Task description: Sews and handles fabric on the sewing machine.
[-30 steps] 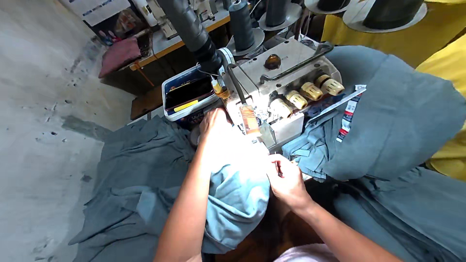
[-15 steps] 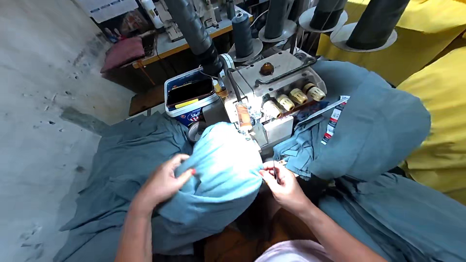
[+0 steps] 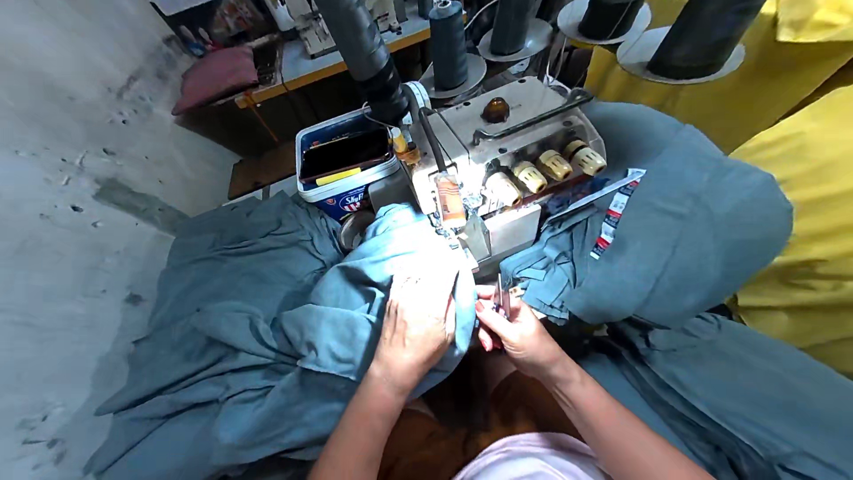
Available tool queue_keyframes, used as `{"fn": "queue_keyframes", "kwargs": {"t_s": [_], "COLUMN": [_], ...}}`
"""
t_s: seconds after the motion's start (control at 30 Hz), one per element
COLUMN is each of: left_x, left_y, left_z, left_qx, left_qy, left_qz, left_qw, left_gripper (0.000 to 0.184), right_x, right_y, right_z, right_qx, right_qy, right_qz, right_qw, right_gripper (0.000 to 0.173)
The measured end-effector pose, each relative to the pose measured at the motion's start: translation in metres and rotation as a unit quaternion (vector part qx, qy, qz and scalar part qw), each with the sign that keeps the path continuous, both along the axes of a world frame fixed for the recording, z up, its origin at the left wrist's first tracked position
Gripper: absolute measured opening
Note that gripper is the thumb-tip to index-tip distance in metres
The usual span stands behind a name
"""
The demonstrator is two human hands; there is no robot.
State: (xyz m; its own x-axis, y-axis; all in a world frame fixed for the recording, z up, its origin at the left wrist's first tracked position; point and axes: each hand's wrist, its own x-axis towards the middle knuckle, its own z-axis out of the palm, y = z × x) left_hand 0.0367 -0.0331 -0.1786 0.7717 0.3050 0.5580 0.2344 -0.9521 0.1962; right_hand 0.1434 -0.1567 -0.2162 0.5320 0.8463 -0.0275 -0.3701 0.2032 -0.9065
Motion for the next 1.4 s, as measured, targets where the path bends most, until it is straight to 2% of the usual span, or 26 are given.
{"fn": "queue_keyframes", "kwargs": {"t_s": [0.2, 0.3, 0.43, 0.5, 0.6, 0.63, 0.67, 0.7, 0.73, 0.8, 0.87, 0.93, 1.03, 1.1, 1.17, 1.27, 1.33, 1.4], "left_x": [-0.002, 0.002, -0.004, -0.017, -0.052, -0.067, -0.080, -0.092, -0.101, -0.112, -0.103, -0.084, -0.081, -0.089, -0.095, -0.084, -0.065, -0.037], "left_y": [0.004, 0.004, 0.007, 0.013, 0.032, 0.038, 0.043, 0.048, 0.053, 0.061, 0.057, 0.048, 0.046, 0.046, 0.036, 0.006, -0.020, -0.045], "left_z": [0.001, 0.000, -0.005, -0.006, -0.003, -0.002, -0.002, -0.001, 0.002, 0.012, 0.025, 0.023, -0.005, -0.010, -0.008, 0.002, 0.007, 0.008], "left_qx": [-0.011, -0.008, -0.030, -0.066, -0.097, -0.110, -0.125, -0.140, -0.139, -0.111, -0.100, -0.131, -0.114, -0.100, -0.052, 0.004, -0.041, -0.101], "left_qy": [0.042, 0.051, 0.054, 0.042, 0.065, 0.091, 0.123, 0.148, 0.156, 0.130, 0.109, 0.144, 0.172, 0.122, 0.042, -0.075, -0.101, -0.107], "left_qz": [0.002, 0.002, 0.005, 0.056, 0.167, 0.197, 0.213, 0.213, 0.210, 0.210, 0.241, 0.261, 0.237, 0.229, 0.211, 0.136, 0.049, -0.040], "left_qw": [0.999, 0.999, 0.998, 0.995, 0.979, 0.970, 0.961, 0.955, 0.955, 0.963, 0.959, 0.945, 0.949, 0.961, 0.975, 0.988, 0.993, 0.988], "left_gripper": [0.036, 0.036, 0.037, 0.035, 0.073, 0.083, 0.085, 0.074, 0.055, 0.032, 0.030, 0.034, 0.044, 0.052, 0.048, 0.032, 0.022, 0.018], "right_x": [-0.004, -0.003, -0.003, -0.003, -0.001, 0.000, 0.000, -0.001, -0.002, -0.002, -0.001, 0.001, 0.006, 0.021, 0.051, 0.100, 0.126, 0.142], "right_y": [-0.007, -0.005, 0.000, -0.001, -0.004, -0.005, -0.006, -0.009, -0.013, -0.019, -0.021, -0.018, -0.023, -0.037, -0.057, -0.087, -0.100, -0.108], "right_z": [0.000, -0.003, -0.002, -0.001, 0.000, 0.001, 0.002, 0.004, 0.008, 0.011, 0.004, -0.003, -0.002, 0.001, -0.001, -0.002, -0.001, 0.002], "right_qx": [0.005, -0.023, -0.034, -0.012, -0.001, -0.007, -0.014, -0.019, -0.022, -0.040, -0.084, -0.120, -0.125, -0.129, -0.174, -0.261, -0.319, -0.364], "right_qy": [-0.091, -0.143, -0.087, -0.049, -0.048, -0.055, -0.063, -0.076, -0.096, -0.144, -0.171, -0.185, -0.264, -0.336, -0.357, -0.358, -0.373, -0.400], "right_qz": [-0.050, -0.063, -0.062, -0.036, 0.004, 0.007, 0.006, 0.000, -0.007, -0.026, -0.037, -0.045, -0.078, -0.144, -0.210, -0.294, -0.320, -0.302], "right_qw": [0.995, 0.987, 0.994, 0.998, 0.999, 0.998, 0.998, 0.997, 0.995, 0.988, 0.981, 0.974, 0.953, 0.922, 0.893, 0.847, 0.810, 0.786], "right_gripper": [0.017, 0.011, 0.011, 0.013, 0.026, 0.024, 0.019, 0.015, 0.011, 0.010, 0.016, 0.021, 0.024, 0.025, 0.026, 0.027, 0.028, 0.032]}}
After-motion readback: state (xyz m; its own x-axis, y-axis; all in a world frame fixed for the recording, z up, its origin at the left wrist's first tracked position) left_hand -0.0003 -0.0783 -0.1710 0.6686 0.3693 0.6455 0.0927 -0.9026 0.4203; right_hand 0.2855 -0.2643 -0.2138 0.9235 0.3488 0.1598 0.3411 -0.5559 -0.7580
